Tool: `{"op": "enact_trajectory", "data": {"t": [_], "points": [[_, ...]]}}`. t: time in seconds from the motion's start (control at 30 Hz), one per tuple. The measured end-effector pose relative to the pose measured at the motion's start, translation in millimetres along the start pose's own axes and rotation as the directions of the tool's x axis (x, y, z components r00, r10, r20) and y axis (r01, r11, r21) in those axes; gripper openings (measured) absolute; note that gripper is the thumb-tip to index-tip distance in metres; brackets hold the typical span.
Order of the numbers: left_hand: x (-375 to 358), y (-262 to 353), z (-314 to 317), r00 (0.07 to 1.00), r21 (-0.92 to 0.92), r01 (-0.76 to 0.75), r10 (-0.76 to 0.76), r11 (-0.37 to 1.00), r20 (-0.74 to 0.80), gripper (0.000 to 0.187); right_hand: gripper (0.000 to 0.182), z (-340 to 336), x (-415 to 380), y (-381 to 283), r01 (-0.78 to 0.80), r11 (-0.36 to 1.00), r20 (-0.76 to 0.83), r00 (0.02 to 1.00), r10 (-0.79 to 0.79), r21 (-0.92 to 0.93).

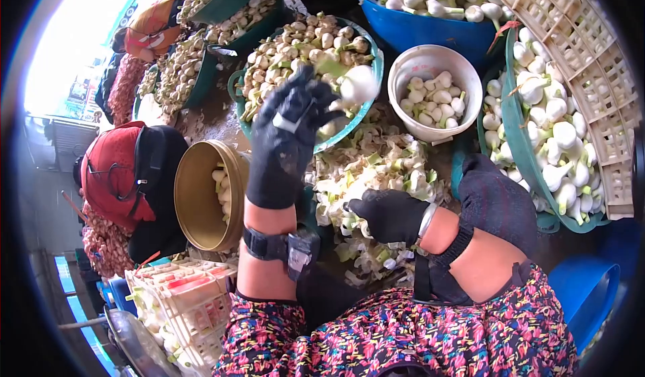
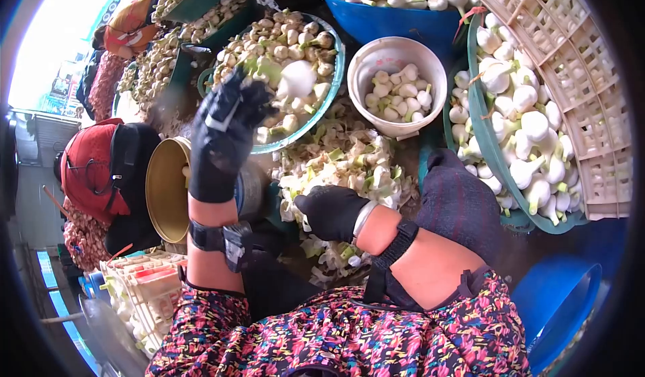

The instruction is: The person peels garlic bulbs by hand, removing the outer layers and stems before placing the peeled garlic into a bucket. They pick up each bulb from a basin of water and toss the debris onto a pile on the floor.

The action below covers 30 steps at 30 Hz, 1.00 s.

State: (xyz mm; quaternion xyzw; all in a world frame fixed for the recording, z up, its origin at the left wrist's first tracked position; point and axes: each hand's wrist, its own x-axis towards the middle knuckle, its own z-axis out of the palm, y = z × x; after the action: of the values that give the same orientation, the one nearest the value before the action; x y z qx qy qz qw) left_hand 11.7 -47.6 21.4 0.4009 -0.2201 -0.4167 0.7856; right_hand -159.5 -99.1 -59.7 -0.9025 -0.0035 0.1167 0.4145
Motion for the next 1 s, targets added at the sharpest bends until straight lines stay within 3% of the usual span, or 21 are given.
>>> {"op": "enact_trajectory", "data": {"t": [0.07, 0.13, 0.17, 0.2, 0.23, 0.27, 0.33, 0.4, 0.47, 0.57, 0.67, 0.73, 0.77, 0.8, 0.87, 0.93, 0.97, 1.0], "points": [[24.0, -1.7, -1.6, 0.999, 0.155, -0.036, 0.037, 0.987, -0.002, 0.035, 0.022, -20.9, -1.5, -6.7, -0.067, 0.996, -0.024, 0.998, 0.066, -0.063], [43.5, -27.4, -37.4, 0.990, 0.381, 0.070, -0.018, 0.922, -0.138, 0.028, 0.027, -37.0, -7.9, -8.2, -0.049, 0.997, -0.152, 0.987, 0.056, 0.051], [50.3, -41.2, -56.3, 0.988, 0.636, 0.143, -0.067, 0.759, -0.141, 0.024, 0.025, -39.3, -8.8, -5.3, -0.038, 0.998, -0.197, 0.979, 0.046, 0.042], [57.1, -71.5, -93.8, 0.993, 0.819, 0.116, -0.042, 0.562, -0.112, 0.023, 0.023, -40.3, -9.4, -2.2, -0.029, 0.999, -0.241, 0.970, 0.036, 0.032], [60.5, -82.7, -113.9, 0.986, 0.988, -0.157, -0.061, -0.009, 0.156, 0.029, 0.022, -41.8, -11.9, -2.5, -0.056, 0.997, -0.294, 0.953, 0.067, 0.046], [67.2, -109.0, -138.3, 0.983, 0.968, -0.167, -0.109, -0.189, 0.148, 0.031, 0.021, -42.0, -14.4, -2.7, -0.083, 0.995, -0.345, 0.934, 0.099, 0.059], [78.9, -131.2, -141.2, 0.957, 0.886, -0.113, -0.289, -0.450, -0.025, 0.032, 0.023, -42.5, -16.5, 4.8, -0.109, 0.992, -0.317, 0.945, 0.084, -0.063], [95.8, -155.3, -155.1, 0.948, 0.842, -0.142, -0.316, -0.521, -0.035, 0.038, 0.020, -51.0, -16.6, 3.1, -0.125, 0.992, -0.277, 0.953, 0.122, 0.005], [114.5, -171.8, -164.6, 0.933, 0.834, -0.140, -0.353, -0.533, -0.069, 0.037, 0.029, -54.3, -15.1, 7.8, -0.118, 0.990, -0.247, 0.960, 0.135, 0.083], [135.3, -193.5, -185.5, 0.913, 0.837, -0.156, -0.401, -0.524, -0.080, 0.028, 0.028, -59.6, -10.5, 11.5, -0.197, 0.978, -0.215, 0.954, 0.208, 0.068], [130.6, -177.0, -186.3, 0.926, 0.865, -0.135, -0.372, -0.483, -0.063, 0.023, 0.028, -58.1, -8.9, 12.3, -0.164, 0.984, -0.322, 0.930, 0.178, 0.069], [125.8, -173.9, -210.4, 0.996, 0.998, -0.054, -0.075, 0.021, 0.056, 0.022, 0.028, -57.7, -6.4, 12.9, -0.131, 0.985, -0.373, 0.914, 0.163, 0.110], [119.8, -159.3, -193.5, 0.997, 0.984, 0.050, -0.072, 0.172, -0.038, 0.019, 0.041, -57.8, -5.7, 12.0, -0.153, 0.981, -0.360, 0.914, 0.185, 0.117], [110.3, -137.4, -175.5, 0.945, 0.834, 0.316, -0.228, 0.452, -0.235, 0.022, 0.041, -57.4, -4.7, 11.1, -0.140, 0.983, -0.358, 0.917, 0.174, 0.119], [82.6, -97.7, -140.7, 0.903, 0.508, 0.425, -0.384, 0.749, -0.190, 0.030, 0.064, -54.1, -0.9, 10.2, -0.194, 0.965, -0.478, 0.840, 0.256, 0.175], [53.6, -68.9, -104.2, 0.877, 0.304, 0.479, -0.465, 0.823, -0.122, 0.034, 0.083, -46.7, 6.5, 17.0, -0.151, 0.979, -0.636, 0.743, 0.206, 0.141], [35.5, -45.8, -67.1, 0.894, 0.348, 0.443, -0.437, 0.826, -0.101, 0.034, 0.087, -54.3, 7.7, 12.2, -0.156, 0.950, -0.583, 0.759, 0.291, 0.270], [21.4, -42.0, -67.3, 0.963, 0.668, 0.118, -0.250, 0.735, 0.104, 0.033, 0.091, -46.7, 13.9, 19.9, -0.086, 0.964, -0.674, 0.699, 0.239, 0.253]]}}
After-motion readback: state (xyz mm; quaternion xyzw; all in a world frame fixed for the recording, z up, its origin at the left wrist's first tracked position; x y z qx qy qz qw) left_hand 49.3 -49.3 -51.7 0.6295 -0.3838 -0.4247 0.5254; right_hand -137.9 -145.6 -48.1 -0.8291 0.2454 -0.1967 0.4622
